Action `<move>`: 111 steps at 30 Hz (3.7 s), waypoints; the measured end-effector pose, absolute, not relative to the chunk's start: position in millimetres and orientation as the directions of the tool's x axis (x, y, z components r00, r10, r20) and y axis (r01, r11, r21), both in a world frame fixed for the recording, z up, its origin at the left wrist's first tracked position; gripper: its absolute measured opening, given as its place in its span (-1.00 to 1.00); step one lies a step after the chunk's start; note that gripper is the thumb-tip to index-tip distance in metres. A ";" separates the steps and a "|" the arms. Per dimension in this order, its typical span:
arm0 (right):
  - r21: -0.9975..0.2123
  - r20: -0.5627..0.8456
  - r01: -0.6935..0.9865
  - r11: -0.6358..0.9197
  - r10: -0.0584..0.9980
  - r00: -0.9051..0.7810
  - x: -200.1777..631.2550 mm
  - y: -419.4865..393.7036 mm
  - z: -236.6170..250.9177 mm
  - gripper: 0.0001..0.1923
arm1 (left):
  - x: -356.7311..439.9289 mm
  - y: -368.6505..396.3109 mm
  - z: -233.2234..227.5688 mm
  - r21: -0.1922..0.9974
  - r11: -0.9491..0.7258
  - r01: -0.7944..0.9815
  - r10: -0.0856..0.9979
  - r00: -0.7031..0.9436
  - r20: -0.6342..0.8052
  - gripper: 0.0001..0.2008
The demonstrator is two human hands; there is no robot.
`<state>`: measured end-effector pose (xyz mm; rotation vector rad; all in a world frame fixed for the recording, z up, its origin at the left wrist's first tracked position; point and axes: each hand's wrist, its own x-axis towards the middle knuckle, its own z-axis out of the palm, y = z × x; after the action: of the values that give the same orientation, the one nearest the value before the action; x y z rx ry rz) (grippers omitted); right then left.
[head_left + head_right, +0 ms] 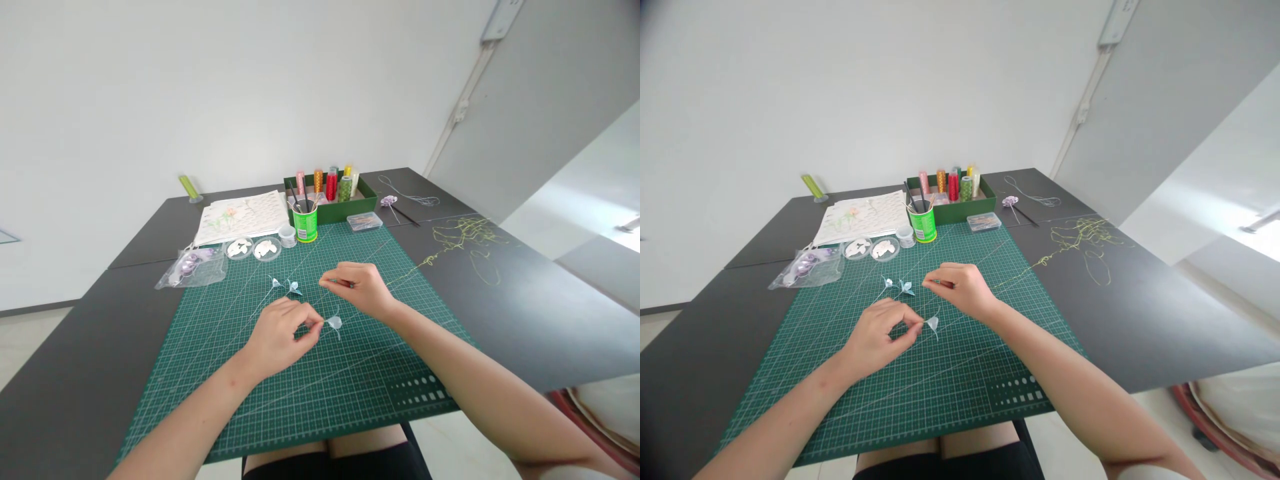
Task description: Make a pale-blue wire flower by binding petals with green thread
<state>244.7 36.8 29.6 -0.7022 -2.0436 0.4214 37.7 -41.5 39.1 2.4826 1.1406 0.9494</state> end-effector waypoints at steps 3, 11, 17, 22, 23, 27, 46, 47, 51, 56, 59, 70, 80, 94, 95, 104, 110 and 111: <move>-0.561 0.625 0.310 0.768 0.638 -0.449 244.0 39.2 27.0 -0.80 | 36.8 -42.6 43.3 0.487 -0.667 0.564 0.742 0.451 0.495 -0.87; -0.664 0.520 0.274 0.695 0.693 -0.499 240.1 39.5 23.8 -0.79 | 31.4 -42.9 54.2 0.581 -0.578 0.573 0.807 0.295 0.512 -0.86; -0.673 0.505 0.263 0.691 0.689 -0.520 237.3 35.9 24.1 -0.80 | 28.4 -41.0 57.8 0.678 -0.467 0.567 0.866 0.136 0.482 -0.87; -0.688 0.489 0.254 0.680 0.693 -0.530 233.8 32.0 23.8 -0.77 | 26.5 -38.2 60.3 0.732 -0.419 0.537 0.874 0.022 0.485 -0.85; -0.691 0.488 0.248 0.679 0.691 -0.533 233.0 31.0 23.4 -0.76 | 25.8 -37.2 60.1 0.747 -0.401 0.531 0.880 -0.004 0.475 -0.85; -0.688 0.505 0.213 0.693 0.669 -0.545 229.4 26.3 22.0 -0.75 | 21.8 -31.3 55.8 0.809 -0.331 0.485 0.902 -0.091 0.423 -0.87; -0.496 0.661 0.152 0.855 0.485 -0.572 230.7 5.5 34.1 -0.76 | 22.0 -15.4 45.1 0.837 -0.202 0.508 0.950 -0.106 0.293 -0.85; -0.471 0.676 0.151 0.869 0.466 -0.571 231.8 5.6 34.8 -0.77 | 22.6 -15.2 44.2 0.820 -0.200 0.537 0.954 -0.084 0.288 -0.84; -0.390 0.712 0.163 0.906 0.410 -0.571 236.6 6.7 37.2 -0.77 | 24.9 -15.6 38.0 0.736 -0.220 0.640 0.962 0.019 0.271 -0.87; -0.326 0.766 0.205 0.923 0.385 -0.514 241.5 8.5 42.3 -0.79 | 28.1 -18.2 31.8 0.677 -0.269 0.685 0.960 0.138 0.243 -0.89; -0.301 0.785 0.247 0.921 0.386 -0.485 243.9 10.2 45.9 -0.79 | 30.8 -20.8 32.2 0.672 -0.291 0.681 0.957 0.200 0.212 -0.90; -0.377 0.789 0.287 0.881 0.468 -0.398 249.7 20.1 48.1 -0.81 | 45.1 -32.6 36.6 0.645 -0.389 0.658 0.915 0.360 0.184 -0.88; -0.447 0.745 0.334 0.830 0.552 -0.375 249.7 30.0 38.8 -0.74 | 45.9 -38.9 39.7 0.631 -0.522 0.574 0.842 0.463 0.275 -0.87; -0.580 0.610 0.315 0.751 0.657 -0.444 244.3 41.7 20.9 -0.73 | 38.2 -42.9 47.3 0.595 -0.663 0.454 0.749 0.412 0.519 -0.87; -0.597 0.589 0.308 0.740 0.666 -0.458 243.0 41.5 19.7 -0.74 | 37.9 -43.0 47.6 0.594 -0.663 0.455 0.749 0.391 0.536 -0.87; -0.729 0.407 0.276 0.627 0.720 -0.562 229.6 32.3 11.2 -0.80 | 29.3 -43.5 51.0 0.615 -0.572 0.543 0.780 0.129 0.612 -0.88; -0.721 0.448 0.217 0.658 0.682 -0.578 224.0 25.7 11.3 -0.78 | 25.2 -40.5 53.9 0.697 -0.461 0.549 0.816 -0.048 0.577 -0.89; -0.717 0.455 0.209 0.665 0.674 -0.582 223.3 24.5 11.5 -0.78 | 24.6 -39.6 53.9 0.713 -0.444 0.543 0.821 -0.073 0.567 -0.90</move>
<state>223.3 24.5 11.5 -0.6797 -2.1340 0.7990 24.6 -39.6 53.9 1.9380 1.4820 1.5247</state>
